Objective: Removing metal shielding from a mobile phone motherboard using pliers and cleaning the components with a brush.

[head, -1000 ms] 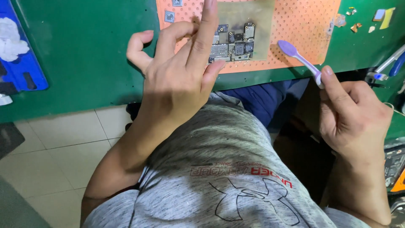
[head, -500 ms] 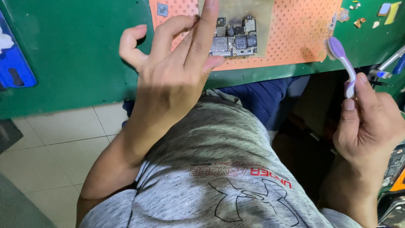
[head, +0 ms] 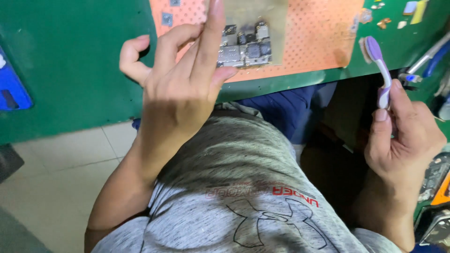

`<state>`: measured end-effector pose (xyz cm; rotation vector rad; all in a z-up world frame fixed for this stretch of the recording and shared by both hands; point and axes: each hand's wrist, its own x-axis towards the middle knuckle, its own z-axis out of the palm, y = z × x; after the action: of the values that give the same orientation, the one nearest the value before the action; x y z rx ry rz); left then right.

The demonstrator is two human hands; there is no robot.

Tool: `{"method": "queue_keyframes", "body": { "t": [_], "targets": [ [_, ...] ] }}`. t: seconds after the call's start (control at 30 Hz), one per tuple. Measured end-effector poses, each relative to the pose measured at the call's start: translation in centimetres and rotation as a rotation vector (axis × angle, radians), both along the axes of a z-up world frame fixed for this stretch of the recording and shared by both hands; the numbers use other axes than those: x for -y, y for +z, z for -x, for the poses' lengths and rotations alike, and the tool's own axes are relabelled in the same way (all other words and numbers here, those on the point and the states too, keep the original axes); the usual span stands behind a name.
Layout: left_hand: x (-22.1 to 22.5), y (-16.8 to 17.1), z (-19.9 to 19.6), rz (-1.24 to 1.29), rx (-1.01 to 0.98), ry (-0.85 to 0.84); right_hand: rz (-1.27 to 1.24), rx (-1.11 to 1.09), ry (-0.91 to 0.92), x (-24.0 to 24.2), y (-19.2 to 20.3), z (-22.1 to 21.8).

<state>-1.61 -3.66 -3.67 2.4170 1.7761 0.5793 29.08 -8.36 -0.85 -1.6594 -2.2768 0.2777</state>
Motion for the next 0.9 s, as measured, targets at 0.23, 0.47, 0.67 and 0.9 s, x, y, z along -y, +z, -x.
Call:
{"method": "queue_keyframes", "body": {
  "t": [0.23,0.47,0.67,0.9],
  "targets": [
    [-0.3,-0.4,-0.5,0.007,0.032,-0.023,0.03,-0.251,-0.503,-1.7,2.0,-1.1],
    [0.1,-0.1,-0.6,-0.015,0.073,-0.05,-0.123,0.034,-0.292,-5.2,2.4,-5.4],
    [0.2,0.2,-0.8,-0.035,0.084,-0.042,-0.189,0.212,-0.201,-7.8,1.0,-7.6],
    [0.3,-0.2,-0.6,-0.035,0.092,-0.035,-0.218,0.586,-0.285,-7.1,0.3,-7.9]
  ]
}}
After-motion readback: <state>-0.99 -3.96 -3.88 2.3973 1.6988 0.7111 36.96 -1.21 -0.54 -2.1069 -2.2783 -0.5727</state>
